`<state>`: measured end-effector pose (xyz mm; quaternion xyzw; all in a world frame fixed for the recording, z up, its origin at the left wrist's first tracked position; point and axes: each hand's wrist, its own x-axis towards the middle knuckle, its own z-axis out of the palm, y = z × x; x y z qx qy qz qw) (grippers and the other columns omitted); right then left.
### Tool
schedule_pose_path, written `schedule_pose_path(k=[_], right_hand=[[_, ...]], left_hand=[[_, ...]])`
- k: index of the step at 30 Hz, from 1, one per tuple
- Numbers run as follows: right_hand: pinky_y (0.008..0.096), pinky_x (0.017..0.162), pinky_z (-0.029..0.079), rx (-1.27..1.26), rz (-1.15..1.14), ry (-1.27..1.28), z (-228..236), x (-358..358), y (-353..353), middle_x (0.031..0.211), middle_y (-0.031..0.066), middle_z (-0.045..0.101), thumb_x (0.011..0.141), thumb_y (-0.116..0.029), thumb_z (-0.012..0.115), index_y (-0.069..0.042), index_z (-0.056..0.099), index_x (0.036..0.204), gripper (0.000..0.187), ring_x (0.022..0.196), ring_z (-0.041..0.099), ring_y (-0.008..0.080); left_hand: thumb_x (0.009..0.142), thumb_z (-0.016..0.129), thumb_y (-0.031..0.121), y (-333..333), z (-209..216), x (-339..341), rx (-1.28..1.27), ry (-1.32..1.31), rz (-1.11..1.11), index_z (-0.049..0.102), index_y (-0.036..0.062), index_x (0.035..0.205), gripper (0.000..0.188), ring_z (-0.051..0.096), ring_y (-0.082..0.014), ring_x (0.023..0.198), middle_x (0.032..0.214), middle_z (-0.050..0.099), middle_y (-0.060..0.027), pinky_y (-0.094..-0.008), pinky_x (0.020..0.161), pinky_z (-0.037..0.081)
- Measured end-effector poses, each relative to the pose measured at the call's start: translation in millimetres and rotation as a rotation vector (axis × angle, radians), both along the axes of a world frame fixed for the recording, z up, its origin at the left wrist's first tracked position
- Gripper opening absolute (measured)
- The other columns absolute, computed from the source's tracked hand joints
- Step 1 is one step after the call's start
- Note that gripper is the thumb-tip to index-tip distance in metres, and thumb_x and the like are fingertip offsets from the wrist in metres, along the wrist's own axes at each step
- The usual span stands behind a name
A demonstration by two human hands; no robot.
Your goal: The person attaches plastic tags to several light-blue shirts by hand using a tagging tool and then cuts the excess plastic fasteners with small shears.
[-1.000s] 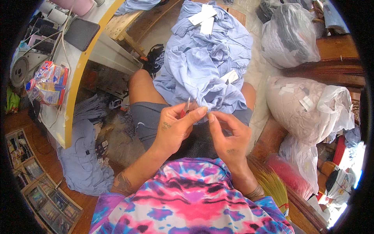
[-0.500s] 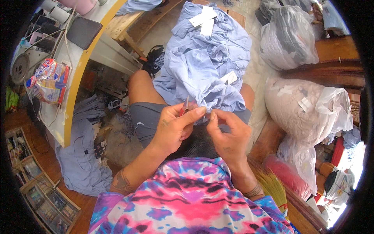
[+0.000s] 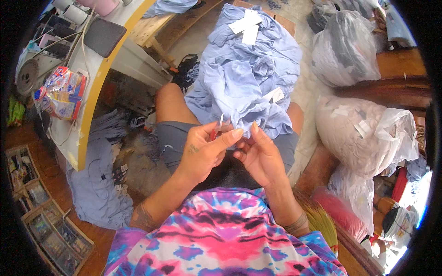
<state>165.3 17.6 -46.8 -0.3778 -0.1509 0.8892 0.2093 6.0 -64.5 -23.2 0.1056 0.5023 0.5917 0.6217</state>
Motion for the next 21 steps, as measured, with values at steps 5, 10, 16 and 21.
schedule_pose_path(k=[5,10,16,21], right_hand=[[0.0306,0.073,0.055,-0.027,0.019,0.009,7,-8,4,0.096,-0.0003,0.067,0.103,-0.038,0.067,-0.011,0.066,0.105,0.026,0.084,0.062,0.0101],[0.0302,0.073,0.053,0.039,0.008,-0.034,7,-7,7,0.094,-0.0002,0.066,0.102,-0.039,0.068,-0.011,0.066,0.103,0.027,0.082,0.061,0.0101],[0.0302,0.074,0.053,0.052,-0.007,-0.011,13,-7,6,0.091,0.0014,0.066,0.102,-0.038,0.068,-0.011,0.066,0.101,0.028,0.082,0.061,0.0104],[0.0303,0.072,0.054,0.048,-0.013,0.013,12,-5,7,0.09,0.002,0.067,0.103,-0.036,0.067,-0.009,0.066,0.1,0.027,0.08,0.062,0.0109]], left_hand=[[0.096,0.074,0.016,-7,12,6,0.176,0.615,0.066,0.067,-0.0045,0.119,0.032,0.062,-0.011,0.072,0.085,0.064,-0.0045,-0.0251,0.061,0.049],[0.089,0.077,0.011,-12,39,-5,0.233,1.176,-0.161,0.066,-0.0005,0.126,0.04,0.069,-0.0227,0.079,0.091,0.067,-0.0129,-0.032,0.068,0.053],[0.084,0.079,0.005,-9,38,-6,0.26,1.274,-0.166,0.072,0.0016,0.117,0.035,0.071,-0.0268,0.077,0.091,0.07,-0.0141,-0.0345,0.067,0.055],[0.083,0.079,0.004,-9,38,-4,0.248,1.249,-0.132,0.074,0.002,0.114,0.031,0.071,-0.0266,0.077,0.09,0.071,-0.0139,-0.0345,0.067,0.055]])
